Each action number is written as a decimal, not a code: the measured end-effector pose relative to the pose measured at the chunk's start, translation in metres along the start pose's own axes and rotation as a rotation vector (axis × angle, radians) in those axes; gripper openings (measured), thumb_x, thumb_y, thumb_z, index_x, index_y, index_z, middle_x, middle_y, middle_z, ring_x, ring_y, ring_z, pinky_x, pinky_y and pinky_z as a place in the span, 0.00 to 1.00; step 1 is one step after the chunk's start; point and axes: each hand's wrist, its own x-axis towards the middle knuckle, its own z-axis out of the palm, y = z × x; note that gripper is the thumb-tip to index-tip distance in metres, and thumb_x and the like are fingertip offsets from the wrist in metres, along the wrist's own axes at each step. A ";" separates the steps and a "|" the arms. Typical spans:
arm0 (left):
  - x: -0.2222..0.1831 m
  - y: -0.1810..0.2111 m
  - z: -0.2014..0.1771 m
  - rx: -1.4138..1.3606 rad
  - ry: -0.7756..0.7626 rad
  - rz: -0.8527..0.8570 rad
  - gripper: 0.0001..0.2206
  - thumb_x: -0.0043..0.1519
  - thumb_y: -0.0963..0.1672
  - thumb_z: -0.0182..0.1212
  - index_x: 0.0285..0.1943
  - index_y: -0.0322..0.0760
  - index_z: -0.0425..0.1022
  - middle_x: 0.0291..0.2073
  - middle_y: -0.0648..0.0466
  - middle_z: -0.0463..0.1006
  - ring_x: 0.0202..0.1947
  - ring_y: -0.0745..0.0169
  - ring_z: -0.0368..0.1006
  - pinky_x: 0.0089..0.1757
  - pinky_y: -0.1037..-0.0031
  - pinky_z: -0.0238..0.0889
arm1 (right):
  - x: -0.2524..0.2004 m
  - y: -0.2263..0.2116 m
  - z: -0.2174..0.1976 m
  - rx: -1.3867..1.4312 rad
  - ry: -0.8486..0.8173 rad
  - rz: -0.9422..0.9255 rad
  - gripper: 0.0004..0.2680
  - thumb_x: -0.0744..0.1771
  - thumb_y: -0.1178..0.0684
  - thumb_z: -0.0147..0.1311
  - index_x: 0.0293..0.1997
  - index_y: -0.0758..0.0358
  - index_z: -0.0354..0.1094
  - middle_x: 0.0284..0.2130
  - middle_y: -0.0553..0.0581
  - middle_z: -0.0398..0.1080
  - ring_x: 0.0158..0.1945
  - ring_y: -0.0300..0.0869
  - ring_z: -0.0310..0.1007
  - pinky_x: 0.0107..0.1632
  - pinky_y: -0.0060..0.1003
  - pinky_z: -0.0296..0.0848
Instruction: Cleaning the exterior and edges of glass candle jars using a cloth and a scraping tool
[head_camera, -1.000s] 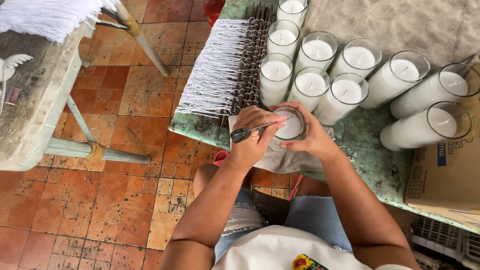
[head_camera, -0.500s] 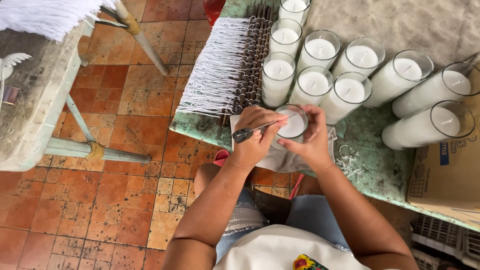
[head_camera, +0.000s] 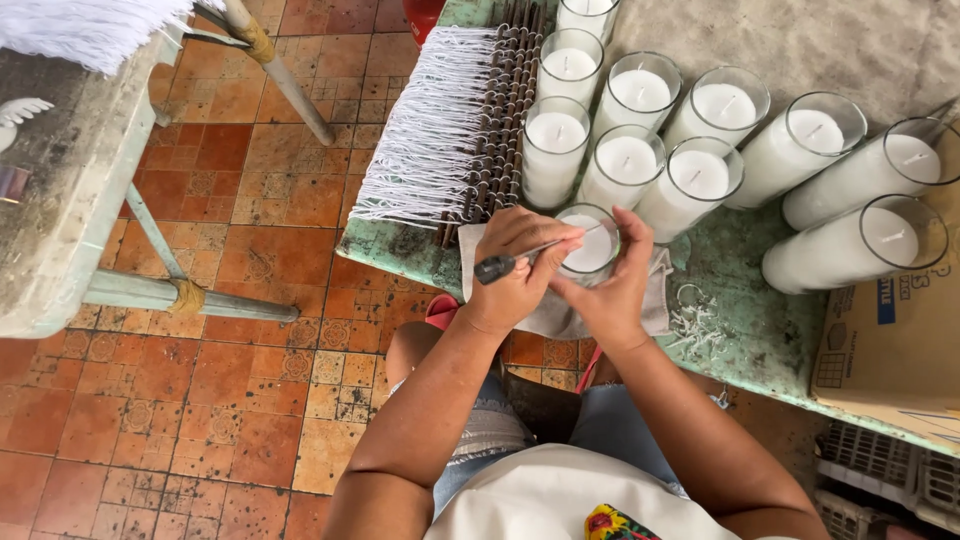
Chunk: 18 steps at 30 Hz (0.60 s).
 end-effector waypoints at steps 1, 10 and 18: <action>0.000 -0.002 -0.001 -0.007 0.004 -0.006 0.03 0.64 0.41 0.65 0.41 0.41 0.83 0.33 0.57 0.84 0.30 0.56 0.77 0.43 0.72 0.68 | 0.003 -0.004 0.000 0.003 -0.001 0.045 0.45 0.51 0.47 0.81 0.70 0.67 0.48 0.59 0.60 0.54 0.63 0.47 0.58 0.70 0.41 0.54; 0.003 0.000 -0.007 0.002 -0.030 -0.043 0.03 0.65 0.42 0.63 0.42 0.39 0.82 0.33 0.55 0.84 0.31 0.54 0.78 0.42 0.71 0.69 | 0.042 0.004 -0.033 0.457 -0.446 0.340 0.40 0.49 0.67 0.76 0.67 0.72 0.54 0.59 0.63 0.65 0.62 0.43 0.66 0.64 0.34 0.67; 0.002 0.003 -0.006 -0.008 -0.031 -0.048 0.04 0.66 0.43 0.63 0.41 0.39 0.82 0.33 0.55 0.83 0.30 0.54 0.78 0.42 0.72 0.69 | 0.026 -0.029 -0.017 0.458 -0.497 0.208 0.44 0.55 0.60 0.72 0.77 0.68 0.39 0.71 0.68 0.52 0.72 0.46 0.53 0.71 0.39 0.56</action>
